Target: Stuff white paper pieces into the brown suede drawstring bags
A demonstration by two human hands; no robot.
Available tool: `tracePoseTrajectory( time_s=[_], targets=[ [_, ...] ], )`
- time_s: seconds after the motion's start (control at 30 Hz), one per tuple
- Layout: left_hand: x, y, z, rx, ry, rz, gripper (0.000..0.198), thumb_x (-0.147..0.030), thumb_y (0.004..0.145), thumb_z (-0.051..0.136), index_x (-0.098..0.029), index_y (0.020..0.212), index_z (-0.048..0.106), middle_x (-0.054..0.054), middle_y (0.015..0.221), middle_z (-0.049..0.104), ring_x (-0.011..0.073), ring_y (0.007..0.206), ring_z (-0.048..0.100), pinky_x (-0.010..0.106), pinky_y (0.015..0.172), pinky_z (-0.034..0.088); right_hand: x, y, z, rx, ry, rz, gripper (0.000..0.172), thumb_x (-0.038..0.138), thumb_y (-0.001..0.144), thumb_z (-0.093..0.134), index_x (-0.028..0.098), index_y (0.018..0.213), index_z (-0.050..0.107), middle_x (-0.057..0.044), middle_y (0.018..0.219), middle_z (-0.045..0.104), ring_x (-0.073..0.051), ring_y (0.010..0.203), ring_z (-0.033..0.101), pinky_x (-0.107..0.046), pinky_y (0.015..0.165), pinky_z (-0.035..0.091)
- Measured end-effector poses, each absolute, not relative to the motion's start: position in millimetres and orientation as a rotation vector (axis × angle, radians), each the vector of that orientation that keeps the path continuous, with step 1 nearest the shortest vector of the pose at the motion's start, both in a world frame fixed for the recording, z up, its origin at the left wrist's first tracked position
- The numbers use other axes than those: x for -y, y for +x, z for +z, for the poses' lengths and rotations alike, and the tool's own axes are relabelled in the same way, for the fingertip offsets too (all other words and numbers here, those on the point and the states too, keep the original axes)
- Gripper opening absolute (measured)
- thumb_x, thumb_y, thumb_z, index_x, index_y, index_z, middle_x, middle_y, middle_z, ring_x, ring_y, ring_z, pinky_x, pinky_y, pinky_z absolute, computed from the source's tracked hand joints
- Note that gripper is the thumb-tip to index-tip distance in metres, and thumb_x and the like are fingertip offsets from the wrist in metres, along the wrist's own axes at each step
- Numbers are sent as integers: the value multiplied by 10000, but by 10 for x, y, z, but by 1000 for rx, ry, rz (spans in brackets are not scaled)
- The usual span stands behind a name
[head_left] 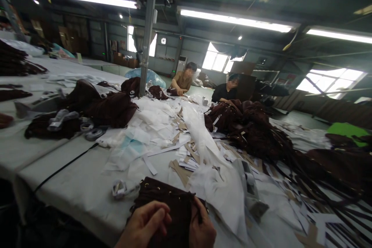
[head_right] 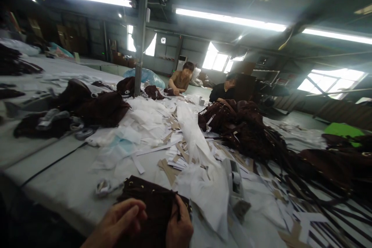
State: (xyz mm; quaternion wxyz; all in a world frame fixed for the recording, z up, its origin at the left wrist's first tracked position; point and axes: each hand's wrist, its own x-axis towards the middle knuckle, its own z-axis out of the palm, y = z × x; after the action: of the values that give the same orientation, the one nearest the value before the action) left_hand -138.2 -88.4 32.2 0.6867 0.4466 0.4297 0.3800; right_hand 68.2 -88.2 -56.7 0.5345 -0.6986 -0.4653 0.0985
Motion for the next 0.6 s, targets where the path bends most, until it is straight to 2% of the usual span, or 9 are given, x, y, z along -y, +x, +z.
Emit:
tracePoseTrajectory(
  time_s=[0.1, 0.2, 0.3, 0.4, 0.47, 0.6],
  targets=[
    [680, -1016, 253, -884, 499, 697, 429, -586, 766, 603, -161, 812, 640, 108, 758, 690, 173, 622, 653, 263, 578, 536, 956, 766, -635, 1265, -1541, 167, 329, 454, 838, 538, 216, 963, 728, -82, 945, 724, -247, 890, 662, -363, 845, 514],
    [514, -745, 100, -851, 342, 553, 521, -624, 797, 529, -111, 789, 620, 125, 678, 673, 172, 542, 647, 235, 483, 519, 1028, 820, -660, 1377, -1413, 235, 236, 381, 855, 556, 239, 955, 715, -62, 920, 708, -224, 871, 654, -338, 798, 527],
    [422, -630, 2, -876, 350, 495, 457, -537, 843, 522, -95, 788, 627, 108, 614, 658, 159, 453, 614, 218, 417, 490, 1075, 791, -655, 1445, -1345, 257, 194, 338, 863, 559, 252, 938, 716, -57, 908, 702, -220, 873, 645, -340, 793, 523],
    [400, -598, -27, -911, 346, 525, 273, -357, 861, 564, -105, 773, 620, 67, 565, 642, 138, 414, 589, 213, 428, 491, 1092, 700, -641, 1444, -1322, 167, 157, 319, 838, 599, 251, 896, 728, -60, 898, 705, -231, 890, 630, -363, 822, 497],
    [407, -586, -41, -907, 334, 552, 213, -296, 862, 562, -114, 763, 615, 66, 601, 661, 145, 473, 625, 227, 491, 522, 1096, 638, -612, 1338, -1331, 178, 162, 353, 808, 635, 230, 853, 730, -68, 910, 697, -234, 891, 621, -369, 841, 481],
    [423, -568, -103, -884, 331, 605, 148, -230, 841, 572, -119, 750, 608, 86, 681, 696, 167, 579, 674, 258, 595, 553, 1109, 631, -526, 841, -1451, 513, 348, 503, 727, 681, 188, 875, 700, -52, 902, 706, -235, 875, 635, -331, 807, 504]
  ],
)
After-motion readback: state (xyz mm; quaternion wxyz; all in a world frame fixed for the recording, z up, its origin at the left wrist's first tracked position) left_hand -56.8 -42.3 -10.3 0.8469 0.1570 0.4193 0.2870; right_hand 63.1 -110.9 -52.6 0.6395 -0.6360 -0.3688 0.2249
